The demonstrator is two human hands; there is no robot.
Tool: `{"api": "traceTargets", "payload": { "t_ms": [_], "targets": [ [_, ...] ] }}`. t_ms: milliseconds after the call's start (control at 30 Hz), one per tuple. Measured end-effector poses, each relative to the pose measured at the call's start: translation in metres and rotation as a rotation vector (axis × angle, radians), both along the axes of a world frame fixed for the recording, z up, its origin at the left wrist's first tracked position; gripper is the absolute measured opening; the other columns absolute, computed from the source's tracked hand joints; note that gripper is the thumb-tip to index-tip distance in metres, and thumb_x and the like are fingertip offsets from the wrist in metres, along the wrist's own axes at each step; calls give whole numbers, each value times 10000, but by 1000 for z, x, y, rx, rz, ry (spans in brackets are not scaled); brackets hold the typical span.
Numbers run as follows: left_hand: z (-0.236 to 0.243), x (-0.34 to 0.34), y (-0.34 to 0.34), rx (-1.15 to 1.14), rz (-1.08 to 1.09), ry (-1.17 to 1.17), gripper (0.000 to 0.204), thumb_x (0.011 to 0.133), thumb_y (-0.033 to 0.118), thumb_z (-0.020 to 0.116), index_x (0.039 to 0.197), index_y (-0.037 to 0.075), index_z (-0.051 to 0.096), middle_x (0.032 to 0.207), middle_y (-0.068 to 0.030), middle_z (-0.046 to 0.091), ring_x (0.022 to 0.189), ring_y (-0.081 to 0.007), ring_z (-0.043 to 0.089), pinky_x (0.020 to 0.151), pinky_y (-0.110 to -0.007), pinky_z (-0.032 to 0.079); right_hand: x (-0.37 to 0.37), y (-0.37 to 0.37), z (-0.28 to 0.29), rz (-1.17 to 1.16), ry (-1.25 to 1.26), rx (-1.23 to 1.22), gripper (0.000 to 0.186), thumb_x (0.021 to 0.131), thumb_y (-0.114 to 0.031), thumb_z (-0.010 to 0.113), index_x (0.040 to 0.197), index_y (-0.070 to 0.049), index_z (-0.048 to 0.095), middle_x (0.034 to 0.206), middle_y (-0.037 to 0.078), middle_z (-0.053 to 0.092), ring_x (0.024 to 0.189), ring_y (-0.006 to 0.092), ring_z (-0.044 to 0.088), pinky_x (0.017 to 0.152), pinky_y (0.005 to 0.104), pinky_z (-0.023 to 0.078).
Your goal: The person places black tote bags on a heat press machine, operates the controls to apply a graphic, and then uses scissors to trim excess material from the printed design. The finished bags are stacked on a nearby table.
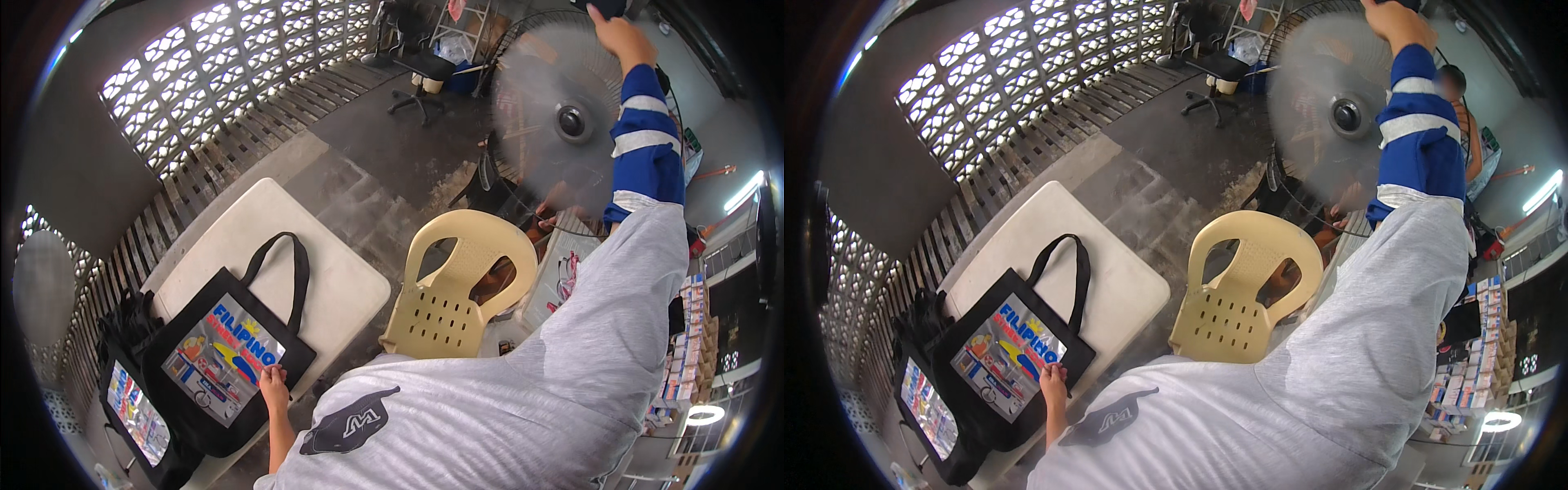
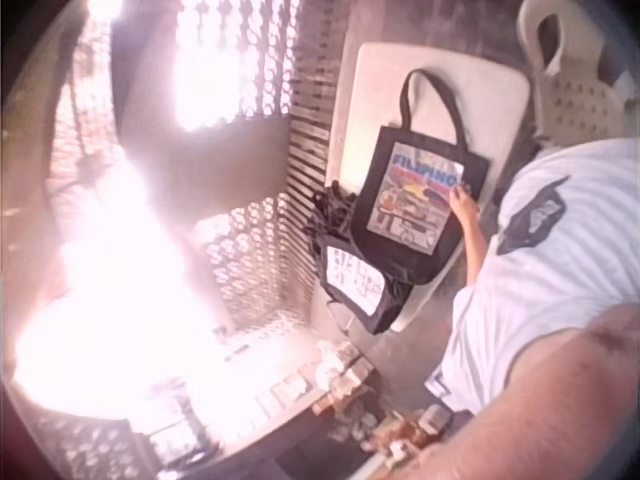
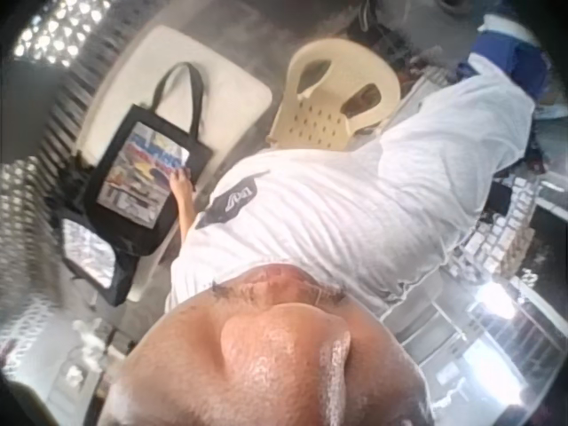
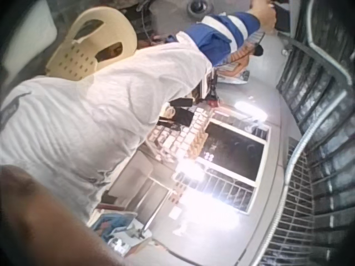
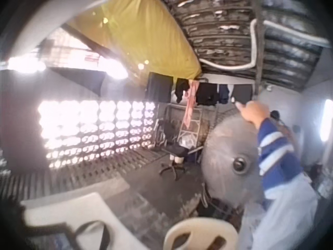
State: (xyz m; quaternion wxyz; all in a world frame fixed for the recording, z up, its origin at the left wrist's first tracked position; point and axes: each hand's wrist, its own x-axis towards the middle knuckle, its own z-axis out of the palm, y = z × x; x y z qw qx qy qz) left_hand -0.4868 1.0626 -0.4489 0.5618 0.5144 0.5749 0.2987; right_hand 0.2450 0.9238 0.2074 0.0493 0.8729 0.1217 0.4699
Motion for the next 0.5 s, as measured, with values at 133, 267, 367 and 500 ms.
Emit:
{"api": "traceTargets", "payload": {
  "t_ms": [133, 267, 367, 500],
  "targets": [
    [-11, -10, -12, -3, 16, -11, 192, 1061, 126, 502, 1021, 11, 650, 888, -37, 650, 755, -115, 628, 710, -266, 522, -21, 8, -16, 40, 72, 43, 708, 990, -714, 272, 1252, -201, 682, 1250, 140, 698, 1183, 375, 640, 933, 500, 513],
    [4, -2, -10, -4, -21, 67, 209, 1059, 123, 495, 1020, -11, 651, 882, -49, 656, 771, -122, 633, 719, -273, 524, -77, 0, -30, 99, 37, 77, 674, 975, -738, 310, 1191, -243, 714, 1156, 126, 733, 1106, 388, 668, 876, 494, 532],
    [7, 4, -1, -6, -82, 105, 218, 1049, 128, 497, 1014, -20, 653, 851, -67, 667, 754, -129, 631, 703, -281, 514, -93, -2, -36, 87, 35, 45, 668, 961, -757, 332, 1155, -256, 729, 1087, 123, 750, 1056, 394, 683, 834, 492, 541],
    [5, -1, 10, -11, -117, 137, 224, 1037, 145, 510, 1012, -23, 656, 823, -74, 670, 740, -144, 630, 695, -288, 507, -101, 8, -46, 145, 30, 47, 652, 956, -758, 355, 1156, -264, 730, 1109, 114, 747, 1068, 394, 677, 860, 482, 533]
  ]
}}
